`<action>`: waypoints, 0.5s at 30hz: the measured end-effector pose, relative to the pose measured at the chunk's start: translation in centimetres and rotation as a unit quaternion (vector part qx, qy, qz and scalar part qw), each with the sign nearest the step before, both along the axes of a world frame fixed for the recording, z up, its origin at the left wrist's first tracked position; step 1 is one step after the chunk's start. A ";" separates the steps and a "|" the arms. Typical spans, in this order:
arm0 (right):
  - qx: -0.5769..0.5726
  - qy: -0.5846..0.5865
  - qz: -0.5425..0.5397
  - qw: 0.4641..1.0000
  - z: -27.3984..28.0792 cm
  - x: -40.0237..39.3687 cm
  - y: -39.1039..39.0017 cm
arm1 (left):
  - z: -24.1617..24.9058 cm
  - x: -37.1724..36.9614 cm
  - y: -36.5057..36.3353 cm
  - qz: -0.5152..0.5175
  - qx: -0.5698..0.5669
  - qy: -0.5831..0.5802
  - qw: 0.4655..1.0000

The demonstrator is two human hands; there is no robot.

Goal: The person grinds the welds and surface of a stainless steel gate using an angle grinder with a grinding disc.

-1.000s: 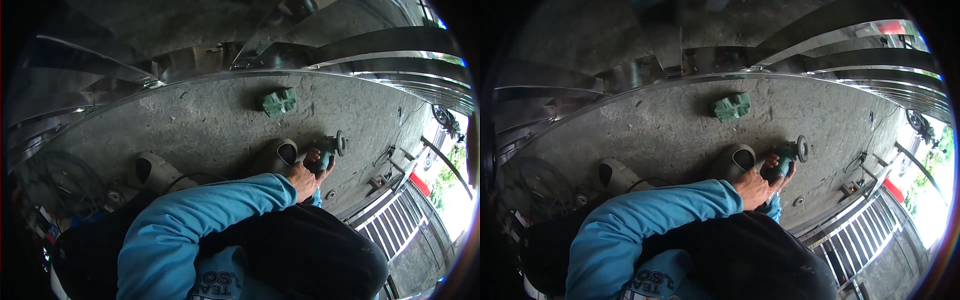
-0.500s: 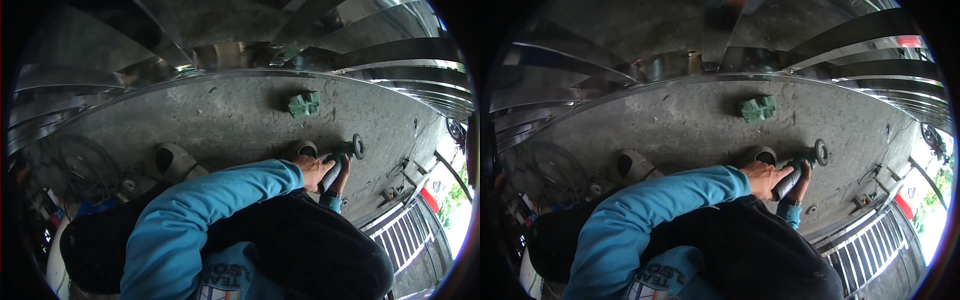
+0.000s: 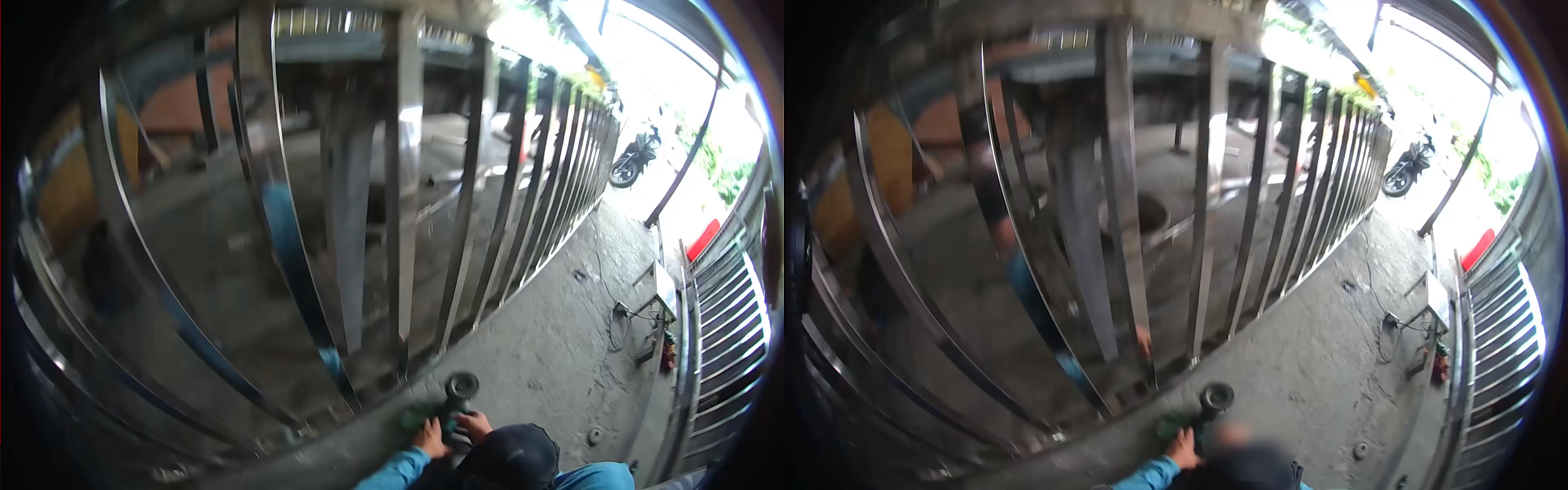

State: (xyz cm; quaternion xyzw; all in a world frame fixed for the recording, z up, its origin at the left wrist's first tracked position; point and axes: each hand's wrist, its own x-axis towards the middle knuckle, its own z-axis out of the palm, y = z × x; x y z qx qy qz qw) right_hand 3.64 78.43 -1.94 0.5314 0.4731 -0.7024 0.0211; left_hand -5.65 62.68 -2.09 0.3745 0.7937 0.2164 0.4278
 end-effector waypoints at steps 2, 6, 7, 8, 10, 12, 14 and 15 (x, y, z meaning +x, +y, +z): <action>0.062 -0.034 -0.034 0.997 2.2 -0.3 1.7 | 0.5 -0.1 -0.4 -0.022 0.003 0.086 0.996; 0.173 0.002 -0.043 0.984 4.3 -2.6 6.0 | -2.6 -1.4 -1.8 -0.095 -0.009 -0.198 0.976; 0.208 0.002 -0.044 0.977 4.8 -2.6 6.8 | -2.6 -1.4 -2.1 -0.098 -0.005 -0.174 0.980; 0.240 -0.001 -0.045 0.970 4.7 -2.4 7.5 | -2.7 -1.4 -2.4 -0.101 -0.003 -0.152 0.983; 0.187 0.036 0.008 0.982 4.3 -3.2 8.9 | -3.1 -1.3 -2.7 -0.105 0.002 -0.111 0.988; 0.133 0.072 0.062 0.986 -4.3 1.7 13.5 | -2.4 -1.3 -2.9 -0.108 0.007 -0.071 0.992; 0.141 0.224 0.126 0.956 -10.6 -1.1 15.5 | -2.1 -1.4 -3.2 -0.116 0.006 -0.040 0.992; 0.133 0.219 0.119 0.959 -8.6 -0.6 14.7 | -1.9 -1.5 -3.4 -0.122 0.002 -0.026 0.992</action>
